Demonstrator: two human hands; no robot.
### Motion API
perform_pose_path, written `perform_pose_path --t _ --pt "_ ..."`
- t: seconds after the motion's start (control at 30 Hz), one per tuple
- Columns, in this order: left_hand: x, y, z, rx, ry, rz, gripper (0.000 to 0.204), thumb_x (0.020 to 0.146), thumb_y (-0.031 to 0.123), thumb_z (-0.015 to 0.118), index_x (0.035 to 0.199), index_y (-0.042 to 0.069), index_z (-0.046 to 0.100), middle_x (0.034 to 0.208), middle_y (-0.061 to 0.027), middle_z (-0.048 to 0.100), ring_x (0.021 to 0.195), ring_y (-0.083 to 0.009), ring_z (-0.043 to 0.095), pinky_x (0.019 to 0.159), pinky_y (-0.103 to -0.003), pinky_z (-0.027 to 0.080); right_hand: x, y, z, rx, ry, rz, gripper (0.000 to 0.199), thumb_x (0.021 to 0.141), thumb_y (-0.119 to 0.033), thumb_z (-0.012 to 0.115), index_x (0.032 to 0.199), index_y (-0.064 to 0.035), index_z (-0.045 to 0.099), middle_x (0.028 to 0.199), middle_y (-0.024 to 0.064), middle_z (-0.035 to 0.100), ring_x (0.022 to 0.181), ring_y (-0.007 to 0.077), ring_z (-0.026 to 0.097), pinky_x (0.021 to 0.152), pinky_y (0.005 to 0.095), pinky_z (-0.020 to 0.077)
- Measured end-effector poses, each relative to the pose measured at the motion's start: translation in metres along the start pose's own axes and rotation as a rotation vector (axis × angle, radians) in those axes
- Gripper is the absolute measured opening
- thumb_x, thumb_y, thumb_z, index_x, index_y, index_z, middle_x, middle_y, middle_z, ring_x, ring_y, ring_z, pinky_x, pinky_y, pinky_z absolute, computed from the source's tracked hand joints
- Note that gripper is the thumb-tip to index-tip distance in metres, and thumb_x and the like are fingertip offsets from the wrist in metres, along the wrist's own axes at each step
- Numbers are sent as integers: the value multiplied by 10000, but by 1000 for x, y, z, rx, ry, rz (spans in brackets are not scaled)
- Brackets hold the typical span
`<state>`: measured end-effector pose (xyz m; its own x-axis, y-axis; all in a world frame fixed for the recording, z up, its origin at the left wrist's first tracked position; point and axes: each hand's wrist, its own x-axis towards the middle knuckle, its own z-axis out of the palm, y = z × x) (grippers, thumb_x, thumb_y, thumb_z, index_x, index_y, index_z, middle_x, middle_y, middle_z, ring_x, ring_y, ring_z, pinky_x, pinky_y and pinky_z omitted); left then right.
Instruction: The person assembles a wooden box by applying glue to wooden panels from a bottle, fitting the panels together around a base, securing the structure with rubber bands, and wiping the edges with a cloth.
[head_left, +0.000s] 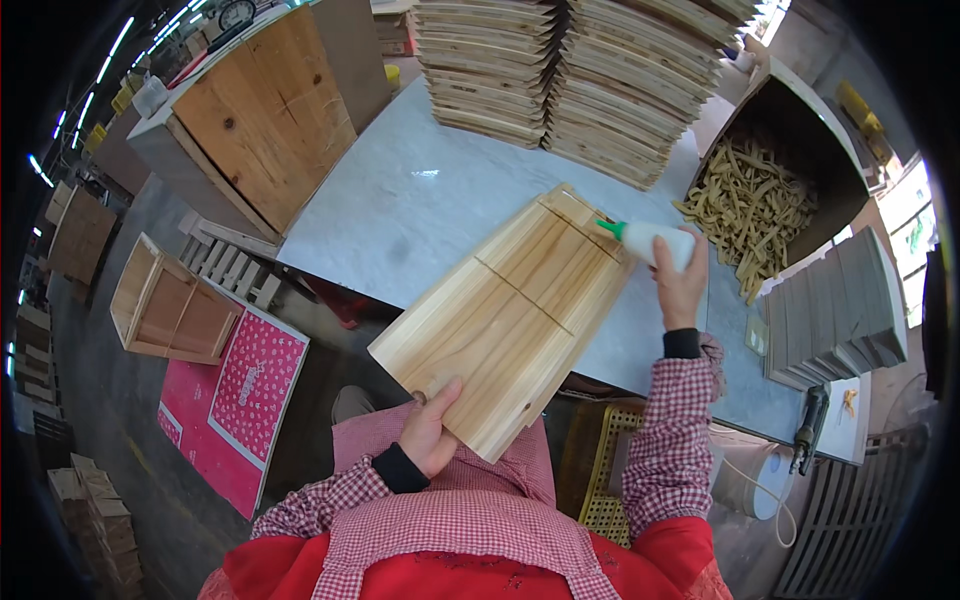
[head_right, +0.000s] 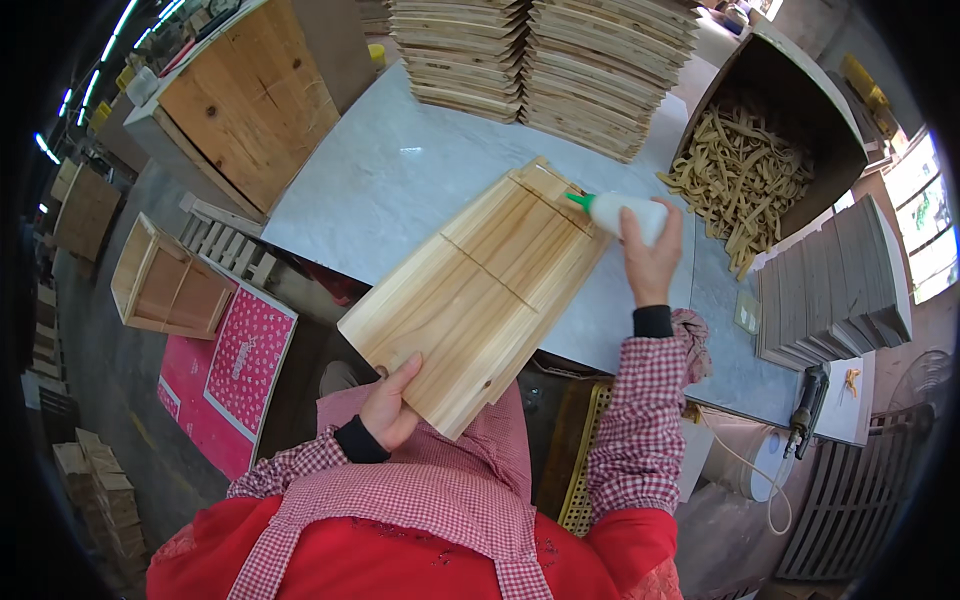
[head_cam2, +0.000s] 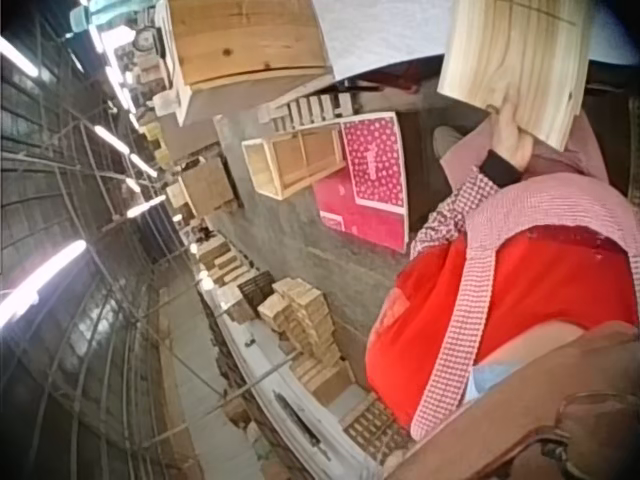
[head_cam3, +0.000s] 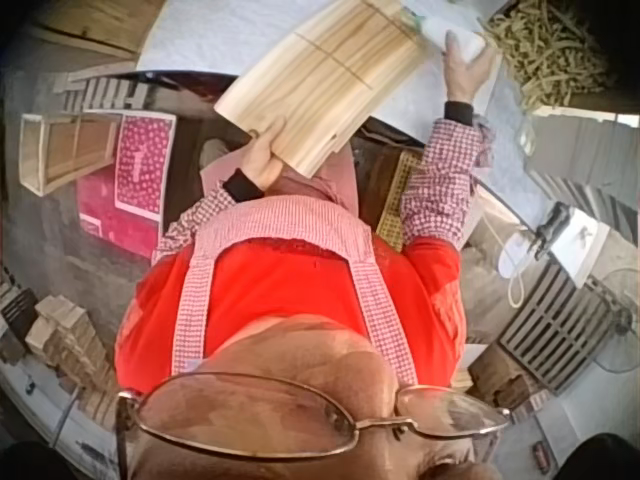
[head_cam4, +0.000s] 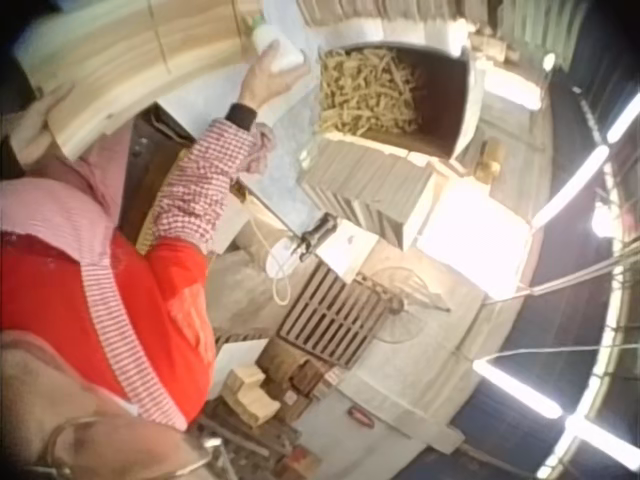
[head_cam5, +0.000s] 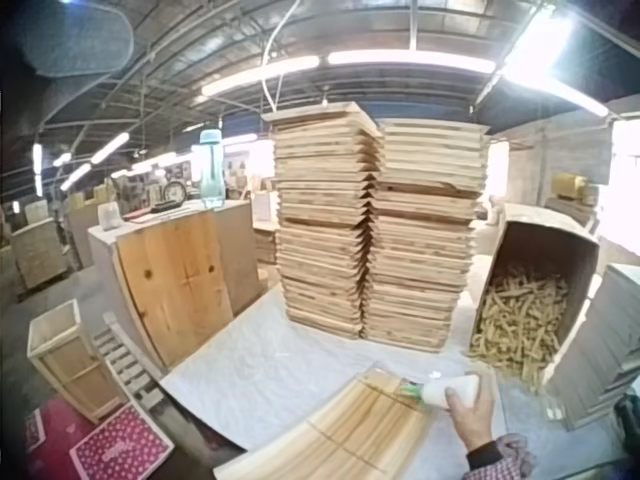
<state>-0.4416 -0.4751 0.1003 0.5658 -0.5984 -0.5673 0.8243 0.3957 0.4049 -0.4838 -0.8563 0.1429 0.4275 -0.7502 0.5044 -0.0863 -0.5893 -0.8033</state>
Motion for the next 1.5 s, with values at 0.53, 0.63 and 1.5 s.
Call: perform_pose_path --t 0.53,0.63,1.5 --pt "1 -1 1 -2 -4 -19 427 930 136 656 1285 126 418 1292 -80 557 1192 -241 558 1000 -429 487 2 -18 23 -120 -94 -280 382 826 -185 726 1138 -40 562 930 132 642 840 224 630 755 344 507" --pt "2 -2 -1 -15 -8 -28 422 931 135 654 1282 126 420 1292 -82 557 1194 -241 556 1003 -428 485 -10 -22 -15 -202 -83 -334 377 825 -180 729 1134 -39 565 916 131 636 804 220 630 730 344 509" --pt "2 -6 -1 -20 -23 22 566 925 119 660 1363 101 302 1353 -97 509 1250 -251 513 1049 -432 450 -97 -90 31 -32 -207 -266 382 836 -152 719 1142 -5 543 946 125 613 846 225 621 754 337 504"
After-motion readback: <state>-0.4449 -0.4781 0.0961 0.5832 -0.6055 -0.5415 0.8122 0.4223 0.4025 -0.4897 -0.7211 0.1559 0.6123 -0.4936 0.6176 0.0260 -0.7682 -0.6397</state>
